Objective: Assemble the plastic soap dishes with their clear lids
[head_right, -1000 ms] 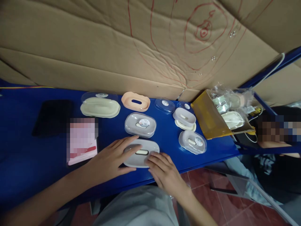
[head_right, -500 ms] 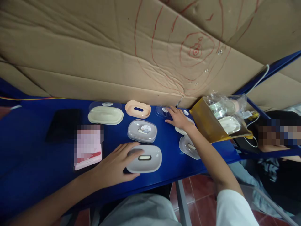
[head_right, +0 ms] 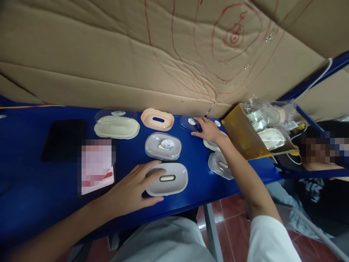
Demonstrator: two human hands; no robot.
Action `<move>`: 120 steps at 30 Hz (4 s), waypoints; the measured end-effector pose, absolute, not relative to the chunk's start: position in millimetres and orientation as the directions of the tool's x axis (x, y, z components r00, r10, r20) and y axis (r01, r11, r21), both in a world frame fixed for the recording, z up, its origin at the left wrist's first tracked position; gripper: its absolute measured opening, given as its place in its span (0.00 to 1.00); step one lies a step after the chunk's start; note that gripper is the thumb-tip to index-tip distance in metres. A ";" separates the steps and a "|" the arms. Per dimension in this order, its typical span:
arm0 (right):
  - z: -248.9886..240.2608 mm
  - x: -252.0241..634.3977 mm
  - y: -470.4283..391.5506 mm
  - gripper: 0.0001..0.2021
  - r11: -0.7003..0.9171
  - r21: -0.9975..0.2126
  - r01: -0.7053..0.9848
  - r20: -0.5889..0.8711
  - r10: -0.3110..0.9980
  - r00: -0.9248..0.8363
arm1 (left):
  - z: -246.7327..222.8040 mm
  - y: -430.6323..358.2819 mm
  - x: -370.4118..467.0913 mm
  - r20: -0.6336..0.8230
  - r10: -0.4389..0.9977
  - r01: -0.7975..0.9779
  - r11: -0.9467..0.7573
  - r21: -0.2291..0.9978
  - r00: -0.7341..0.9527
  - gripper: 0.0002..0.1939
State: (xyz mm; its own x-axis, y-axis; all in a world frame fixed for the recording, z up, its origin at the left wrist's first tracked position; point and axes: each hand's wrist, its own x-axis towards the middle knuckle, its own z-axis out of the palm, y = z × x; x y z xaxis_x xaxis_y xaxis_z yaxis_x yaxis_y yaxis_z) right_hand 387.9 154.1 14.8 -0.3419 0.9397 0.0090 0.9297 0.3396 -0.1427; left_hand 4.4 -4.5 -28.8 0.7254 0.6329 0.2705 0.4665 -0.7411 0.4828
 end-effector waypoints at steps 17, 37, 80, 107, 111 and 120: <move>9.3 304.0 -74.5 0.41 0.388 -0.410 0.825 0.360 0.900 -0.245 | -27.3 -3.8 7.6 0.240 0.577 0.483 -0.801 0.355 0.780 0.26; -27.4 280.6 -84.0 0.39 0.435 -0.490 0.755 0.347 0.892 -0.289 | -27.3 -15.2 9.2 0.288 0.333 0.325 -0.942 0.078 0.898 0.22; -18.5 289.1 -80.8 0.37 0.529 -0.493 0.690 0.348 0.848 -0.401 | -2.3 9.4 -16.1 0.378 0.607 0.373 -0.760 0.532 0.699 0.36; -13.3 306.8 -94.5 0.29 0.474 -0.311 0.824 0.316 0.869 -0.380 | -3.8 10.5 -9.9 0.395 0.465 0.360 -0.879 0.313 0.792 0.29; -8.7 312.0 -113.1 0.26 0.210 -0.233 0.950 0.315 0.940 -0.130 | -9.4 12.0 -6.4 0.413 0.524 0.488 -0.850 0.197 0.745 0.27; -27.6 290.4 -68.1 0.25 -0.003 -0.182 0.983 0.491 0.866 0.093 | -18.3 20.5 -5.5 0.415 0.637 0.659 -0.744 0.111 0.649 0.22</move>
